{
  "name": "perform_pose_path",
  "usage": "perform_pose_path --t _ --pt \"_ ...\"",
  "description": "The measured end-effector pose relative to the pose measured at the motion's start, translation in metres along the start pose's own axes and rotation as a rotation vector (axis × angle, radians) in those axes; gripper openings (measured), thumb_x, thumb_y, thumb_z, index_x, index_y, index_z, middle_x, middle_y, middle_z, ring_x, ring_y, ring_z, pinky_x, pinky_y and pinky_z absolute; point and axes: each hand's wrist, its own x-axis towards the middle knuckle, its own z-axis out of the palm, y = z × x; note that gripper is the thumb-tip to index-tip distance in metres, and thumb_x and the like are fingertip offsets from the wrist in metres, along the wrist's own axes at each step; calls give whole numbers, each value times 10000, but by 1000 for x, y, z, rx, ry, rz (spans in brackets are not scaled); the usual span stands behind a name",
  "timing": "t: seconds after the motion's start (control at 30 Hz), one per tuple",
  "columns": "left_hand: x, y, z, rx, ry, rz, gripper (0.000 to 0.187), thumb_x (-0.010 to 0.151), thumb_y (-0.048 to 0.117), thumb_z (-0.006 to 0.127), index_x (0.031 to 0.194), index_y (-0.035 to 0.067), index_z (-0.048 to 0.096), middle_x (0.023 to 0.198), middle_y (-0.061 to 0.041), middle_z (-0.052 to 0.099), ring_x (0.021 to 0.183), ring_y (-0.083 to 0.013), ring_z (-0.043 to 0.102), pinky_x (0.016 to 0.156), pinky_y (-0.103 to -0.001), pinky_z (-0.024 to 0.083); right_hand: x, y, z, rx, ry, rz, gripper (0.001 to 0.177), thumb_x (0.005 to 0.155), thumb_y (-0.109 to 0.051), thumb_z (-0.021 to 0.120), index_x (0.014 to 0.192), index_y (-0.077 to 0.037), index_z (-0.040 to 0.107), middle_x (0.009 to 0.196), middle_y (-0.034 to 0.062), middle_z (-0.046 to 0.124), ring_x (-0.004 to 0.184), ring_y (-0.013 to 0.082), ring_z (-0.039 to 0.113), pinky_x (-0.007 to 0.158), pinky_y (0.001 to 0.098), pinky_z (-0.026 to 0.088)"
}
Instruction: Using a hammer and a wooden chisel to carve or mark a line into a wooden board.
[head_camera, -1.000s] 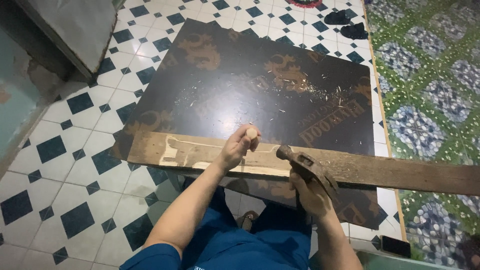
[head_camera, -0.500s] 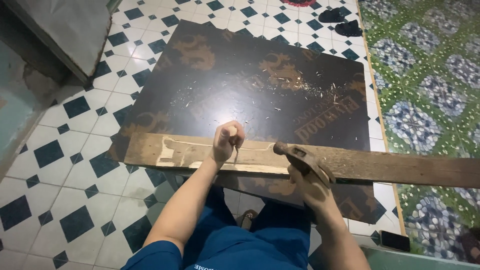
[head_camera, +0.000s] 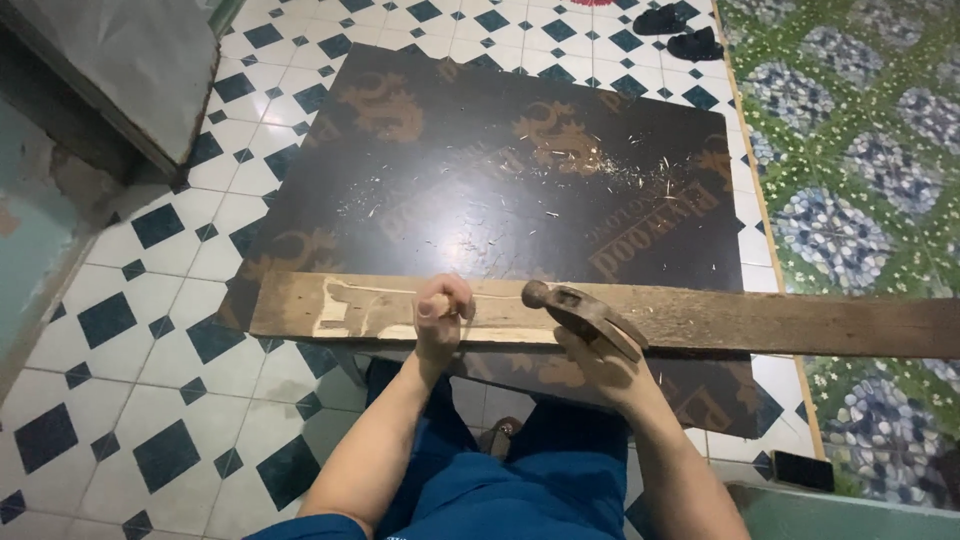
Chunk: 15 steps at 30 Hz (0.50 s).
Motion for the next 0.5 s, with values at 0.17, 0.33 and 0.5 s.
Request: perform_pose_path --t 0.17,0.33,0.5 --pt "10 6 16 183 -20 97 848 969 777 100 612 108 480 509 10 416 409 -125 472 393 -192 392 -5 -33 -15 110 41 -165 335 952 -420 639 1060 -110 709 1036 185 759 1011 323 746 861 422 597" --pt "5 -6 8 426 -54 128 864 953 748 -48 535 177 447 397 77 398 367 -88 446 403 -183 385 -5 -63 -30 224 104 -391 360 938 -317 668 1252 -152 605 1192 129 724 1025 291 745 859 391 596" --pt "-25 -85 -40 1065 77 860 816 874 -9 685 1492 -19 153 1019 -237 588 797 -301 589 711 -389 560 -5 -87 -26 300 365 -524 499 815 -485 760 1270 -331 629 1001 -79 804 707 142 774 447 228 560"
